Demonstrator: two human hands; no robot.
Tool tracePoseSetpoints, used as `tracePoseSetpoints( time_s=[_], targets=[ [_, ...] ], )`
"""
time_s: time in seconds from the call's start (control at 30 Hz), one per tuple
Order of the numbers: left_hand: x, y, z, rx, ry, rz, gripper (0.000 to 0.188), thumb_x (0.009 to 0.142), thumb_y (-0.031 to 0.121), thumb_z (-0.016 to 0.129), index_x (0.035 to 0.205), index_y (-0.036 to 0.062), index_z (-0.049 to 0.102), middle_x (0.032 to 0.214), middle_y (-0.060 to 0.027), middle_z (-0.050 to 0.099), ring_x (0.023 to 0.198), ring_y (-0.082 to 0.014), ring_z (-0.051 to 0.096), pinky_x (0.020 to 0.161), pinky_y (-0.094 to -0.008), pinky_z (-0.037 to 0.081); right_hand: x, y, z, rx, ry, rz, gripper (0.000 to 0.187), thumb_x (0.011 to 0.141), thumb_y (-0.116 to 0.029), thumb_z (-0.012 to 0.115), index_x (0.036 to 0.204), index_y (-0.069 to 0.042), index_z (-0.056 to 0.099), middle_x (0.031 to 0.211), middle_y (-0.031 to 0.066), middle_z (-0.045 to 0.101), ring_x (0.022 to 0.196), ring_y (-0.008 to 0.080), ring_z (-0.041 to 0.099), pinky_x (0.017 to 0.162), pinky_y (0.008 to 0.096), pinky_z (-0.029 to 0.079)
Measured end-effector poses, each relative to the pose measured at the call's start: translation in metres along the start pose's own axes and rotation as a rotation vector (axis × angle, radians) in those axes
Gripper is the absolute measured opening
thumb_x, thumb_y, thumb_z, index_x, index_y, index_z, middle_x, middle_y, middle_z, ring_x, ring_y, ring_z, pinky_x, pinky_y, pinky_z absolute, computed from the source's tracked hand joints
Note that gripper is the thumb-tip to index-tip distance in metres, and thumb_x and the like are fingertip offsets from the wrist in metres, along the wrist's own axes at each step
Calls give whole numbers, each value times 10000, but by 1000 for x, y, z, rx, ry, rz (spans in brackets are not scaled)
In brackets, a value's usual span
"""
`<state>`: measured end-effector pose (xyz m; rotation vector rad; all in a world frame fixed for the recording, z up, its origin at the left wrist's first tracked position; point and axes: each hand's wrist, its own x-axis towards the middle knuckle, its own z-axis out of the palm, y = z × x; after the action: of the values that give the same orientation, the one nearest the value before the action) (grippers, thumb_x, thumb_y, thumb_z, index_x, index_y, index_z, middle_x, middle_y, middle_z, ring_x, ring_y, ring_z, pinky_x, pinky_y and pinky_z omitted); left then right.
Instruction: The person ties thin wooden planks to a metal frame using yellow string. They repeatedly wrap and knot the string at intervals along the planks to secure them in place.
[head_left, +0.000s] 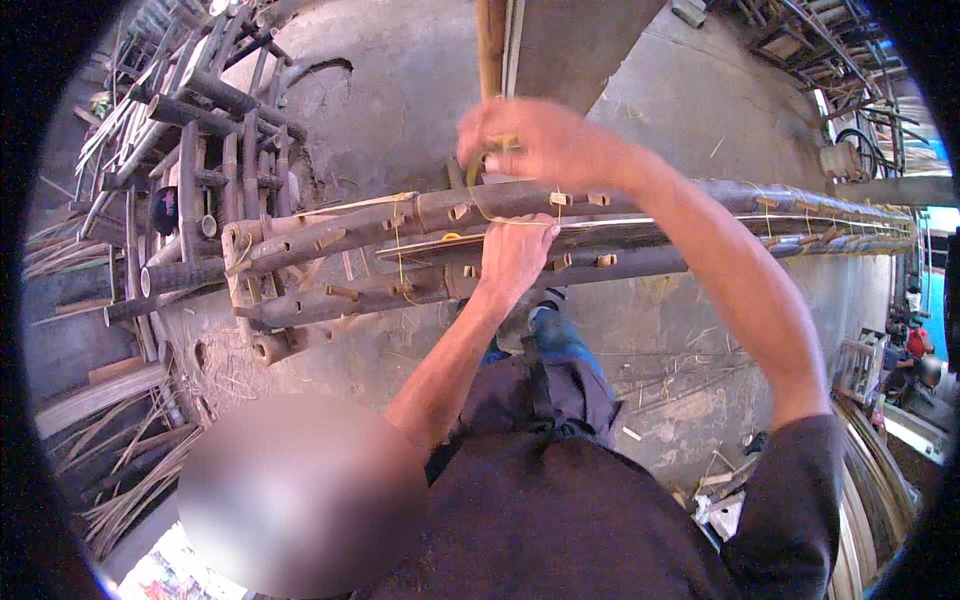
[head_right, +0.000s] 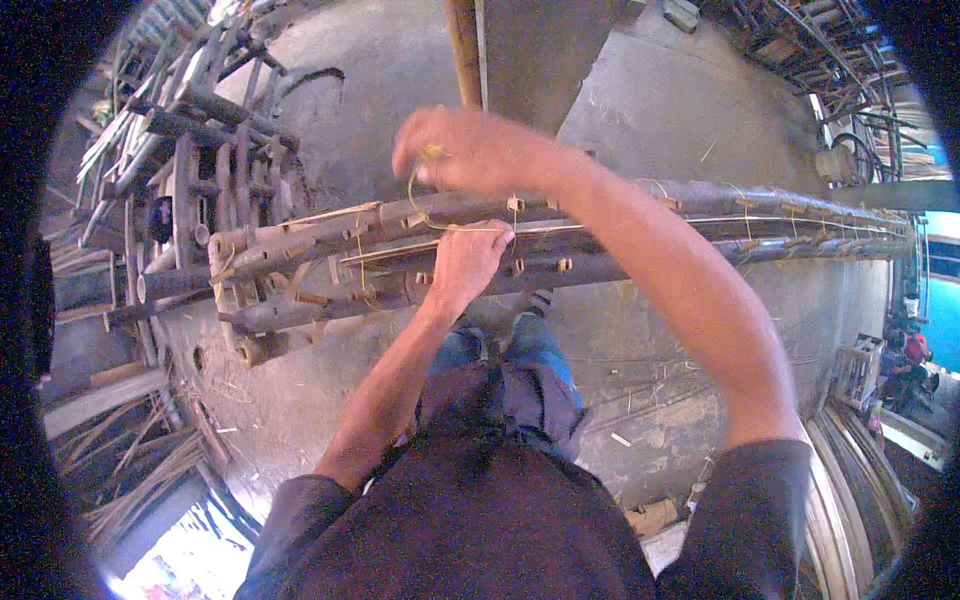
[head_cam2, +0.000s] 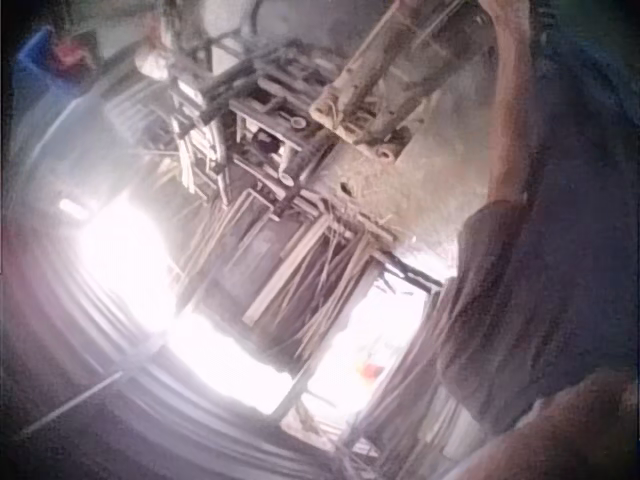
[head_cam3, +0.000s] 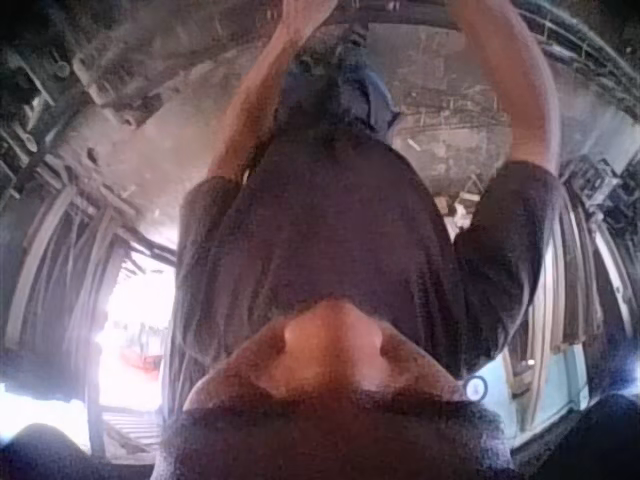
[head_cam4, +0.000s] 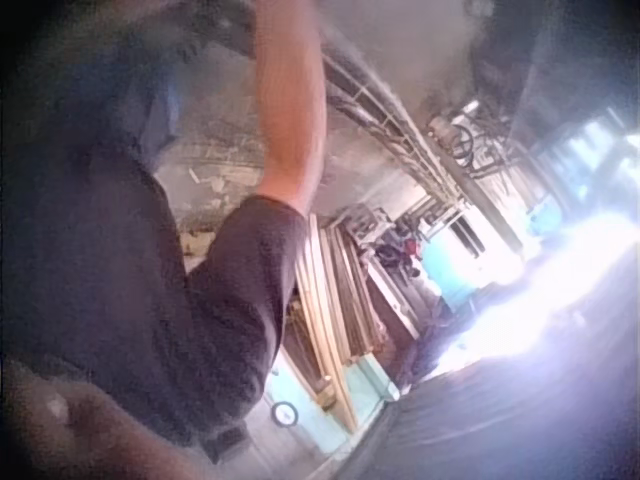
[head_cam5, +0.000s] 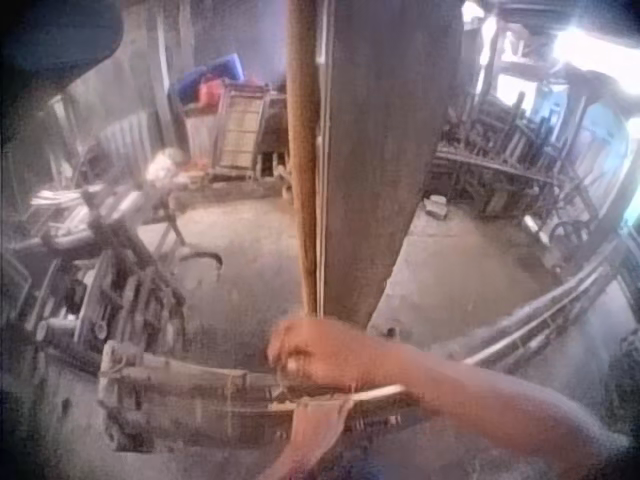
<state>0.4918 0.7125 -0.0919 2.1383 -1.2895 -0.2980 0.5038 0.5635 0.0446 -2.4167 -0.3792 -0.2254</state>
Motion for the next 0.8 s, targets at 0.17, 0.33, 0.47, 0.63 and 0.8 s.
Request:
tracePoseSetpoints(
  time_s=[0.17, 0.33, 0.47, 0.63, 0.8],
  targets=[
    [10, 9, 6, -10, -11, 35, 160, 865, 213, 587, 830, 64, 633, 800, -146, 657, 734, -339, 637, 630, -447, 495, -44, 143, 47, -15, -113, 849, 259, 923, -267, 494, 792, -57, 570, 875, 72, 575, 799, 228, 551, 709, 370, 428],
    [-5, -4, -5, -8, 76, 31, 169, 846, 218, 601, 787, 60, 595, 769, -116, 653, 703, -315, 634, 635, -423, 503, -62, 3, 38, 1224, 357, 711, 276, 886, -173, 505, 625, -99, 454, 545, 16, 430, 506, 163, 449, 512, 283, 375],
    [-2, 9, -4, 2, -72, -88, 214, 856, 245, 617, 966, 81, 700, 859, -101, 690, 792, -297, 647, 684, -389, 501, -174, -41, 169, 210, -252, 383, 223, 902, -240, 504, 823, -57, 602, 758, 148, 624, 722, 343, 635, 710, 457, 501],
    [77, 50, -42, -747, -212, -318, 389, 956, 394, 500, 802, 47, 587, 723, -24, 597, 710, -83, 540, 680, -249, 437, -188, -31, 93, 151, 215, 303, 177, 836, -247, 573, 840, -75, 618, 774, 99, 613, 806, 294, 627, 686, 433, 508],
    [145, -36, 22, -454, -451, -552, 351, 920, 345, 483, 801, 51, 634, 726, -52, 622, 639, -170, 588, 635, -308, 464, -183, 76, 11, 200, -194, 801, 253, 866, -271, 590, 852, -33, 676, 819, 129, 665, 767, 307, 630, 681, 398, 482]
  ],
)
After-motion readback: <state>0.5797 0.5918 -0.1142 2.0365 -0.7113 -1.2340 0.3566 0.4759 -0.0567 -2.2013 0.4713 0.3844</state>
